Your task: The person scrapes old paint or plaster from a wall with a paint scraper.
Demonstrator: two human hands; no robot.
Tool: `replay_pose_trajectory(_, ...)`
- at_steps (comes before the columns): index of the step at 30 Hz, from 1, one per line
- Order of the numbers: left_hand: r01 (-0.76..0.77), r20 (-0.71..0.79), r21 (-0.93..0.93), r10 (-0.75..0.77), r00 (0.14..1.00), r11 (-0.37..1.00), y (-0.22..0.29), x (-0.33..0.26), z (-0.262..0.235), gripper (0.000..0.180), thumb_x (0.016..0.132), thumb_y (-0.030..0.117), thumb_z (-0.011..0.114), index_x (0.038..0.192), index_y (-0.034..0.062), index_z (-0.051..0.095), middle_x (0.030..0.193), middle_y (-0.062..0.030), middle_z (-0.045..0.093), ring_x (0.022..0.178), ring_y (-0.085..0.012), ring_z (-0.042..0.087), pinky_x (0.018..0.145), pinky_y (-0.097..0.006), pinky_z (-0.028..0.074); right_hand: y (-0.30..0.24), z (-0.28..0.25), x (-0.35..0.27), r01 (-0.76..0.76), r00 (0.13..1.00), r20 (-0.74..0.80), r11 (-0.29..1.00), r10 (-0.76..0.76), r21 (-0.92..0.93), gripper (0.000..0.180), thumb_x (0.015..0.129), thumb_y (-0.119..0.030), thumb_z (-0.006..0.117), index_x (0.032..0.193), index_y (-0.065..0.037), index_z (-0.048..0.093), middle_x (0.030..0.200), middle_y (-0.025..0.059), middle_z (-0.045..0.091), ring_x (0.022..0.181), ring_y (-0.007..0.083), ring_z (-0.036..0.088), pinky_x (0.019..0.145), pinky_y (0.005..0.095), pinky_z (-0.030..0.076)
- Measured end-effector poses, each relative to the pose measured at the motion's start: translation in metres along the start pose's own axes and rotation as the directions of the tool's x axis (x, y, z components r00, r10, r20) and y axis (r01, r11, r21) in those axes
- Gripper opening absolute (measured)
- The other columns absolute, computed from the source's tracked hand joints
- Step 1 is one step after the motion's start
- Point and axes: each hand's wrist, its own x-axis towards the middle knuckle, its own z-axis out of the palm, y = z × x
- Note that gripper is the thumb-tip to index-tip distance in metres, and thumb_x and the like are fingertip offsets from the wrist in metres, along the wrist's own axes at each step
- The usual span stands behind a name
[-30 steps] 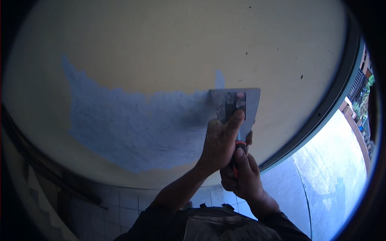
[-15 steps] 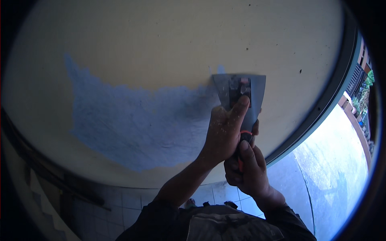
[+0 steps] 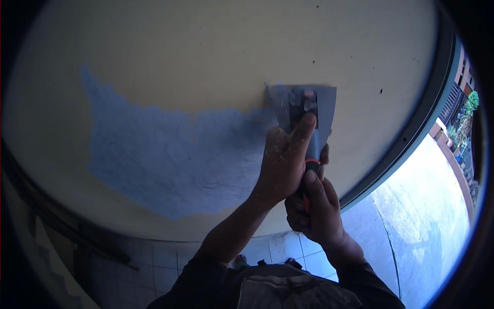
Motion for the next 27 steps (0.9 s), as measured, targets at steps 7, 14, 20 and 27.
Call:
replay_pose_trajectory(7,-0.002,-0.071,0.0,0.002,0.997,1.0,-0.008,-0.008,0.006,0.045,0.094,0.042,0.05,0.096,-0.0023,0.06,0.06,-0.0083,0.056,0.045,-0.0132,0.055,0.041,-0.024,0.044,0.009,-0.004,-0.007,-0.029,0.999,-0.015,0.999,0.029,0.013,0.035,0.099,-0.041,0.039,0.094,-0.006,0.04,0.067,0.0031,0.045,0.042,0.0076,0.037,0.037,0.0213,0.028)
replay_pose_trajectory(14,-0.064,0.004,0.019,0.064,0.998,0.998,0.012,0.004,0.009,0.047,0.094,0.044,0.05,0.094,-0.002,0.06,0.059,-0.0084,0.057,0.043,-0.0128,0.055,0.04,-0.024,0.044,-0.012,0.009,-0.004,0.029,1.0,0.013,1.0,-0.028,-0.011,0.033,0.099,-0.04,0.037,0.093,-0.007,0.04,0.066,0.0028,0.044,0.042,0.0076,0.037,0.037,0.0217,0.027)
replay_pose_trajectory(20,-0.052,0.0,0.064,0.052,0.999,0.997,0.021,0.006,0.012,0.05,0.093,0.047,0.049,0.094,-0.0019,0.059,0.06,-0.0089,0.058,0.044,-0.013,0.055,0.041,-0.024,0.045,-0.016,0.005,-0.002,0.021,0.999,0.036,1.0,-0.02,-0.023,0.036,0.099,-0.041,0.038,0.091,-0.007,0.041,0.069,0.0026,0.045,0.042,0.0074,0.038,0.037,0.0208,0.028)
replay_pose_trajectory(27,-0.093,-0.075,0.112,0.101,0.992,0.989,-0.015,0.004,0.006,0.049,0.094,0.046,0.049,0.094,-0.0015,0.06,0.06,-0.0081,0.058,0.044,-0.0129,0.055,0.041,-0.023,0.044,-0.002,-0.008,-0.001,0.023,1.0,0.002,0.998,-0.023,-0.063,0.039,0.098,-0.044,0.039,0.09,-0.005,0.041,0.065,0.0029,0.044,0.04,0.0084,0.038,0.036,0.0215,0.03)
